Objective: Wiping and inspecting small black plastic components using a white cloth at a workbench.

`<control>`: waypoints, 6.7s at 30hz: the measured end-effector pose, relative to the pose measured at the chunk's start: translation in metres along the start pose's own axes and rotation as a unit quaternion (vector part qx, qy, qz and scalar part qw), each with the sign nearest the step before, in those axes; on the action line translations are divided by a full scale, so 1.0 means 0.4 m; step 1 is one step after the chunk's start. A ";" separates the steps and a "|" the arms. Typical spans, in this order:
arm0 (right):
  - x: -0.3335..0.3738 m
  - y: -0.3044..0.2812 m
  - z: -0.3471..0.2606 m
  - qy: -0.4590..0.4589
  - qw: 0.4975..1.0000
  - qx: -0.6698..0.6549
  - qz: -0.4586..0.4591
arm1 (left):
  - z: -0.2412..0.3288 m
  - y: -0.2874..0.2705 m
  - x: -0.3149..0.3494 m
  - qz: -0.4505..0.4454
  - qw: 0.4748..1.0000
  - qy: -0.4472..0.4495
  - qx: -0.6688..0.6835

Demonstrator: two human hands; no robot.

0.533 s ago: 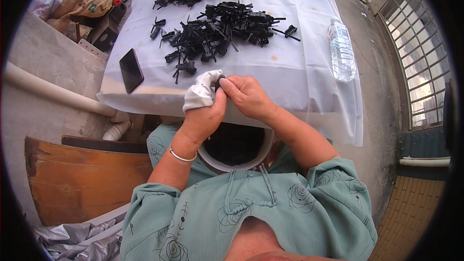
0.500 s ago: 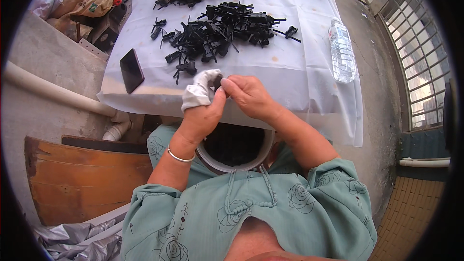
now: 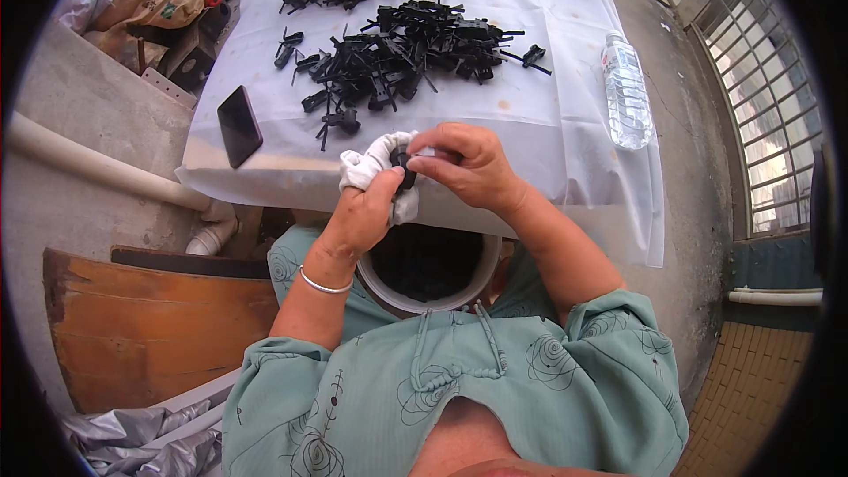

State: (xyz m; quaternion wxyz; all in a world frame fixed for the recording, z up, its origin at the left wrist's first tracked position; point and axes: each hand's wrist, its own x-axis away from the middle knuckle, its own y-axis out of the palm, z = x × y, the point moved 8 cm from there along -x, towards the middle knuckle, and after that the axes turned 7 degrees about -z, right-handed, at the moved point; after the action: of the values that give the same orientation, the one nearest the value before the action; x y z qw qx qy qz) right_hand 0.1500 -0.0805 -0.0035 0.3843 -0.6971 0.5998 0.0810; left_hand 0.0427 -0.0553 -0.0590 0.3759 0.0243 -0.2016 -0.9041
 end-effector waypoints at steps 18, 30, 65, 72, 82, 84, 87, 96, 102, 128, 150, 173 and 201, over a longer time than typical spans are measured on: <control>0.006 0.085 0.040 0.170 0.983 -0.059 -0.038 | 0.084 0.029 0.037 0.096 0.888 0.177 -0.414; -0.038 0.200 0.007 0.147 0.982 -0.070 -0.093 | 0.096 -0.053 0.143 0.149 0.876 0.180 -0.422; -0.051 0.088 -0.071 0.120 0.988 0.097 -0.001 | 0.076 -0.067 0.091 0.039 0.993 0.098 -0.049; -0.044 0.113 -0.028 0.186 0.980 -0.059 -0.022 | 0.103 -0.046 0.120 0.069 0.982 0.147 -0.098; -0.032 0.192 0.005 0.233 0.963 -0.137 -0.010 | 0.155 -0.038 0.184 0.211 0.813 0.326 -0.434; -0.029 0.213 0.013 0.246 0.960 -0.136 -0.018 | 0.146 -0.046 0.192 0.220 0.782 0.321 -0.486; -0.023 0.224 0.008 0.262 0.953 -0.145 -0.048 | 0.134 -0.064 0.194 0.203 0.839 0.280 -0.419; -0.053 0.191 -0.041 0.146 0.978 0.019 -0.145 | 0.109 -0.132 0.184 0.104 0.981 0.161 0.024; -0.091 0.166 -0.099 0.030 0.994 0.056 -0.085 | 0.094 -0.121 0.178 0.043 0.989 0.128 -0.058; -0.052 0.261 -0.016 0.250 0.943 -0.164 -0.150 | 0.099 -0.125 0.166 0.093 0.953 0.184 -0.224; -0.082 0.147 0.067 0.181 0.931 0.259 -0.184 | 0.209 -0.141 0.144 0.116 0.841 0.256 -0.463; -0.033 0.094 -0.031 0.160 0.986 -0.051 -0.015 | 0.105 -0.050 0.104 0.102 0.965 0.165 -0.176; -0.016 0.050 -0.043 0.122 0.991 -0.048 0.016 | 0.062 0.005 0.082 -0.029 0.996 0.059 -0.065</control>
State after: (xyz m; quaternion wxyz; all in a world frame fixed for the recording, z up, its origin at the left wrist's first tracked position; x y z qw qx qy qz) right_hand 0.1242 -0.0862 0.0031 0.2731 -0.7098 0.6487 0.0298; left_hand 0.0157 -0.0705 -0.0319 0.3614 0.0594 -0.1189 -0.9229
